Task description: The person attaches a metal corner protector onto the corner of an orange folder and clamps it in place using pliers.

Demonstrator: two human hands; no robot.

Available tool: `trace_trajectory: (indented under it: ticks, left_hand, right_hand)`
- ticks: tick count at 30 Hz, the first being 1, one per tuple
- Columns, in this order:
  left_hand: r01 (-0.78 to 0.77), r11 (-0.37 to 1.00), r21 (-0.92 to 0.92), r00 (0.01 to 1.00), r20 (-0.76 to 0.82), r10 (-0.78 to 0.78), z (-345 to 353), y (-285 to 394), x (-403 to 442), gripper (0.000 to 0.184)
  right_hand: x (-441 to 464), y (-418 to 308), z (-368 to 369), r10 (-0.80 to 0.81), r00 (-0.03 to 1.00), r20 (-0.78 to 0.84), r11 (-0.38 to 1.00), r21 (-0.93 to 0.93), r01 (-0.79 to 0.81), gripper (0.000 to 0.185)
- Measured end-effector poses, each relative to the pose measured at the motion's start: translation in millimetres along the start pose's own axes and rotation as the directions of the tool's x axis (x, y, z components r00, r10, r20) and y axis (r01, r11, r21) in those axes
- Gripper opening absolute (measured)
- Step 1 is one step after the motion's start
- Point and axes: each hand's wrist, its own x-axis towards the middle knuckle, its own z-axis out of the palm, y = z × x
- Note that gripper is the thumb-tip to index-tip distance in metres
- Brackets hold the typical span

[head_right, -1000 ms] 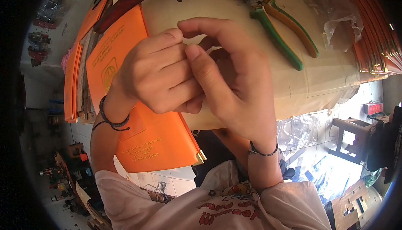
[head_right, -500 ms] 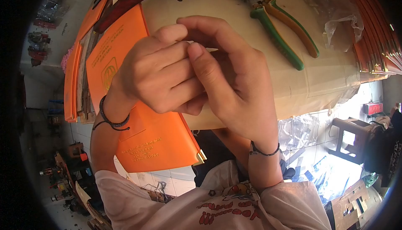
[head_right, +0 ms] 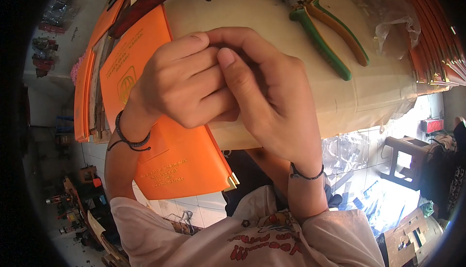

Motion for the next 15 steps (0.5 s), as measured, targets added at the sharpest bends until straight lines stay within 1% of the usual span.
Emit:
trace_trajectory:
  ticks: [1,2,4,6,8,11,15]
  left_hand:
    - [-0.005,1.0,-0.008,1.0,0.024,0.005,-2,0,0,0.009]
    - [-0.009,1.0,-0.015,0.999,0.048,0.01,-4,0,0,0.015]
    - [-0.01,0.999,-0.03,0.996,0.084,0.013,-7,-1,0,0.019]
    - [-0.004,0.999,-0.043,0.994,0.108,0.009,-9,-3,-1,0.014]
    - [0.046,0.997,-0.067,0.997,0.059,-0.042,-1,-2,-3,0.012]
    - [0.061,0.996,-0.058,0.998,0.024,-0.059,2,-1,-5,0.015]
    - [0.069,0.996,-0.053,0.998,-0.003,-0.069,1,0,-2,0.016]
  right_hand:
    - [0,2,0,-0.028,1.0,0.002,1.0,-0.012,0.028,0.03]
    - [1,4,0,-0.045,0.999,0.009,0.999,-0.011,0.045,0.031]
    - [0,8,0,-0.067,0.997,0.026,0.998,0.005,0.067,0.033]
    - [0,8,-1,-0.065,0.997,0.052,0.998,0.015,0.064,0.036]
    - [-1,7,-2,-0.053,0.995,0.081,0.999,0.005,0.053,0.04]
    - [-1,2,-3,-0.043,0.992,0.12,0.999,-0.015,0.045,0.045]
    - [-1,3,-2,-0.039,0.996,0.083,0.999,-0.006,0.04,0.04]
